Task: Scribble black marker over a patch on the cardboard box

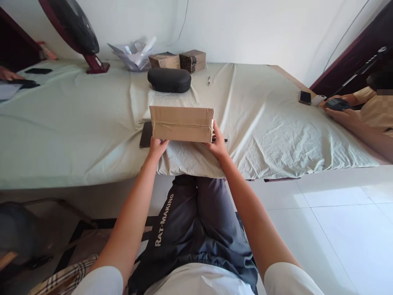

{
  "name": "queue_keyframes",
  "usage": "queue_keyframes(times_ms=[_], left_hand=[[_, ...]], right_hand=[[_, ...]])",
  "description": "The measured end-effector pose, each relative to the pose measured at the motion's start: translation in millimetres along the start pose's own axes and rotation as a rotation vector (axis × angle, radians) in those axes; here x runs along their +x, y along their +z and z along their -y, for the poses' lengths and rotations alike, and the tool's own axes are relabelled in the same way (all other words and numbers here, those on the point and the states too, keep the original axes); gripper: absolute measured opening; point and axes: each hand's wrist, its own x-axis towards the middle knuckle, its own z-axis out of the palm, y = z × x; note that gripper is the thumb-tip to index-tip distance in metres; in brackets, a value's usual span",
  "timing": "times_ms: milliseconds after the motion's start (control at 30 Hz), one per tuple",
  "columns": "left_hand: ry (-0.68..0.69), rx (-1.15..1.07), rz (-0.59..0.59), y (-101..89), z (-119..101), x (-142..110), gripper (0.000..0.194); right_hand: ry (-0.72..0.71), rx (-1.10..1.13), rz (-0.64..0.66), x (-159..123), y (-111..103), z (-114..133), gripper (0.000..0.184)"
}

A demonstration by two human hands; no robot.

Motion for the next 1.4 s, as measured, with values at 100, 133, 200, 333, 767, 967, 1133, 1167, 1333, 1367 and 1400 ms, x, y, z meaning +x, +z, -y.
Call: queue_keyframes(times_ms=[100, 133, 200, 333, 767, 967, 1133, 1167, 1333, 1367, 1400], left_hand=[[0.000, 0.031, 0.002, -0.2, 1, 0, 0.035], [0.002, 0.039, -0.001, -0.5, 1, -1, 0.035], [0.006, 0.052, -0.013, -1.3, 1, -1, 0.034], [0.003, 0.082, -0.031, -2.5, 0, -5, 0.035], [-0.010, 0.139, -0.109, -5.3, -4, -9, 0.049], [-0.014, 0.135, -0.140, -7.1, -9, -11, 0.050], [0.000, 0.109, -0.135, -11.3, -13, -11, 0.067], [0.009, 0.094, -0.125, -12.3, -15, -11, 0.073], [0.069, 0.001, -0.103, -19.9, -36, -13, 0.107], [0.074, -0.006, -0.104, -22.8, -44, -12, 0.113], [0.080, 0.000, -0.100, -26.5, -52, -12, 0.123]], right_hand=[[0.015, 0.040, -0.009, 1, 1, 4, 0.106], [0.017, 0.056, -0.005, 1, 1, 5, 0.105], [0.016, 0.079, 0.001, 2, 1, 6, 0.104], [-0.001, 0.100, 0.000, 2, 1, 4, 0.101], [0.043, 0.119, -0.002, 1, 4, -3, 0.084], [0.044, 0.130, 0.008, 2, 2, 0, 0.080], [0.041, 0.155, -0.003, 4, 1, 1, 0.085], [0.041, 0.163, -0.010, 4, 2, 0, 0.084], [0.032, 0.194, -0.014, 3, 1, -6, 0.087], [0.021, 0.202, -0.008, 2, 0, -7, 0.090], [0.010, 0.212, -0.005, 2, -2, -7, 0.093]])
